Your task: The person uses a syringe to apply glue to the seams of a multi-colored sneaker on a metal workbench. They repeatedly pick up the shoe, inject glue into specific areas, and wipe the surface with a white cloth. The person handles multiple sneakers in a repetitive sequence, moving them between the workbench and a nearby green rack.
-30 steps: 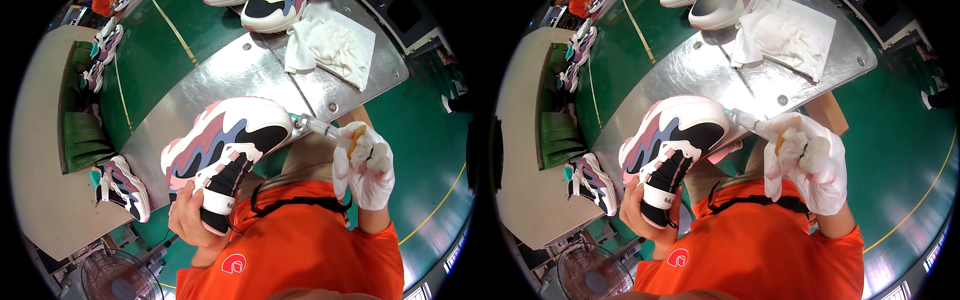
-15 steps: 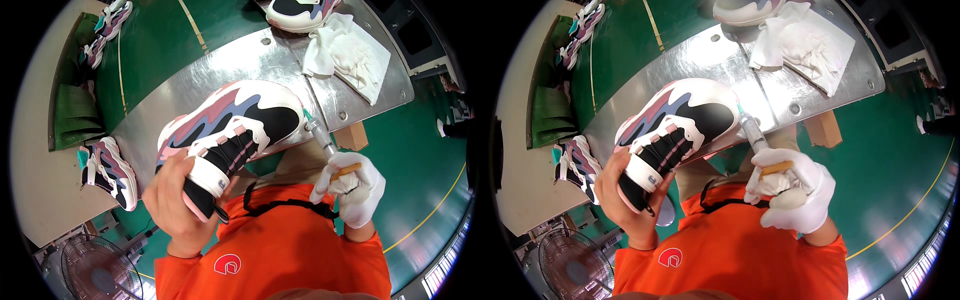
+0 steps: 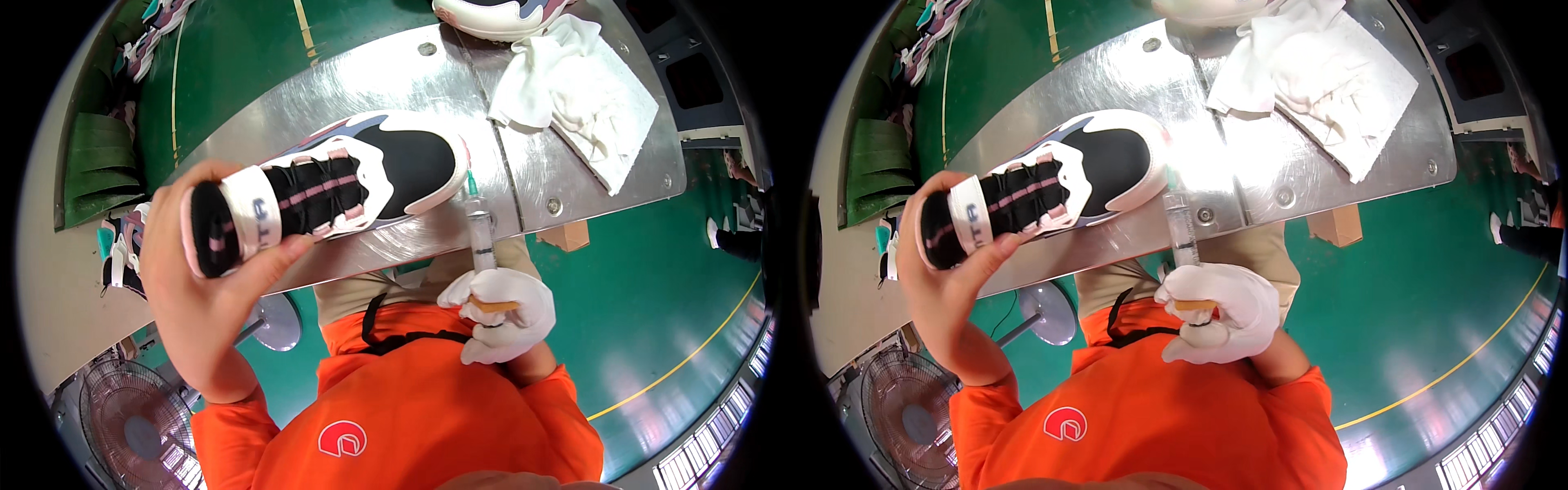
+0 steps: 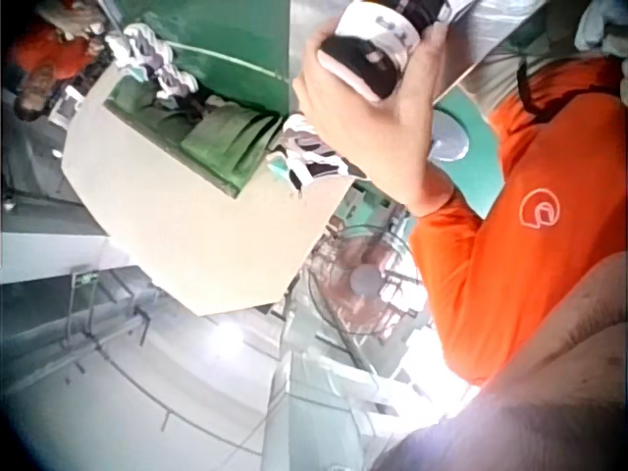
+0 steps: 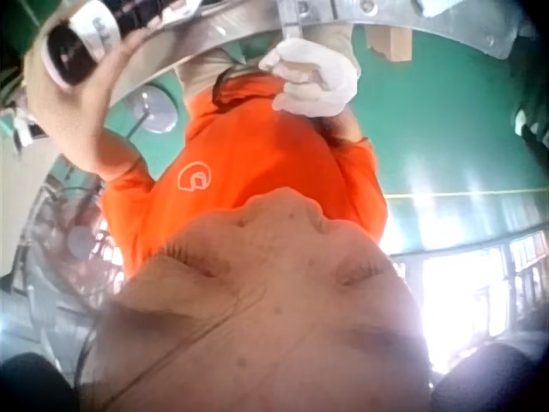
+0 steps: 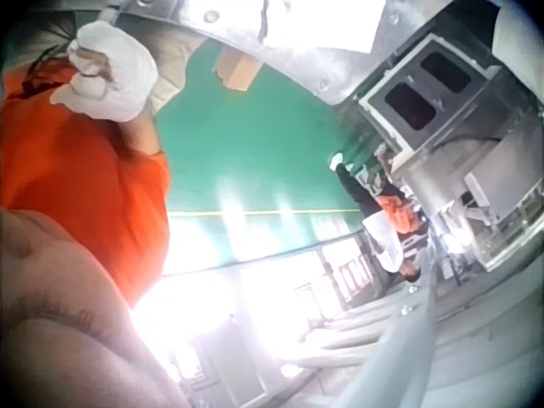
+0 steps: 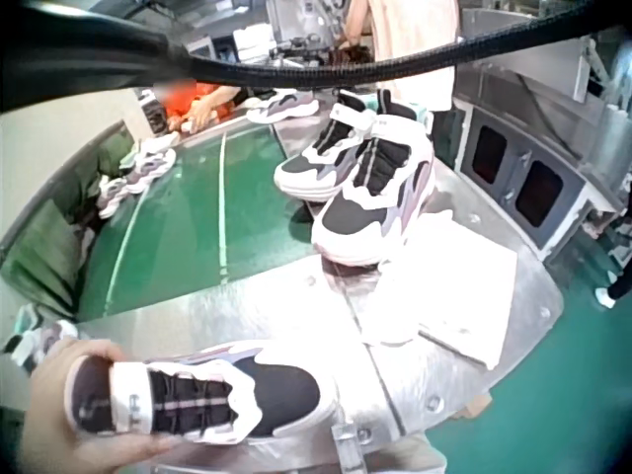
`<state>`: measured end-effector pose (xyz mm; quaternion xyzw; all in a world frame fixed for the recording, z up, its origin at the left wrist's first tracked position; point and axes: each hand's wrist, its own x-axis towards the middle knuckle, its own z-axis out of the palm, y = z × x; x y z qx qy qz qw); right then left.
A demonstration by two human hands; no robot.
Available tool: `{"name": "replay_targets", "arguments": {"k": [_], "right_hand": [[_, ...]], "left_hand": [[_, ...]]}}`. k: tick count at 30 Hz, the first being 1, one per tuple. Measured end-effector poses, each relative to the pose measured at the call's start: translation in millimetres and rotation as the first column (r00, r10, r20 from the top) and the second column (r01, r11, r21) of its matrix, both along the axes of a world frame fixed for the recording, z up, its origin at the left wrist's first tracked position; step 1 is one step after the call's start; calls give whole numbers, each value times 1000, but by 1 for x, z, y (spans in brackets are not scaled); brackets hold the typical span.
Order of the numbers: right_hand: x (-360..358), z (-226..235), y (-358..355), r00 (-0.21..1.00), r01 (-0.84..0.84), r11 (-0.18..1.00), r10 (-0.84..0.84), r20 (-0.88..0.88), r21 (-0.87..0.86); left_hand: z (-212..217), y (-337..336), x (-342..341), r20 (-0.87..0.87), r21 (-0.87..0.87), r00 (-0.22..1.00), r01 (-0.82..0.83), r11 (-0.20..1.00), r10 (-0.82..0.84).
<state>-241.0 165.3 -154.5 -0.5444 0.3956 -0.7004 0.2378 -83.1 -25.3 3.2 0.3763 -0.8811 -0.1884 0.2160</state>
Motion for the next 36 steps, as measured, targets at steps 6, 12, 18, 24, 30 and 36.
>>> {"name": "replay_targets", "arguments": {"k": [6, 12, 18, 24, 30, 36], "right_hand": [[9, -12, 3, 996, 93, 984, -90, -24, 150], [1, -24, 12, 999, -19, 998, 17, 28, 58], [-14, 11, 7, 928, 174, 984, -179, 325, 46], [-18, 36, -23, 961, 198, 956, -232, 147, 215], [-16, 46, -29, 943, 310, 933, -276, -184, 185], [-27, 50, -38, 919, 378, 907, -343, -191, 188]], "left_hand": [[1, -18, 4, 59, 184, 996, 57, 981, -69], [1, 3, -1, 45, -32, 999, -30, 999, 31], [-20, 56, 39, 159, -392, 987, 79, 917, -17], [-37, 75, 54, 171, -520, 985, 118, 846, -32], [-22, 59, 53, 250, -496, 963, 215, 841, -99], [15, 28, 31, 325, -289, 932, 262, 921, -163]]}}
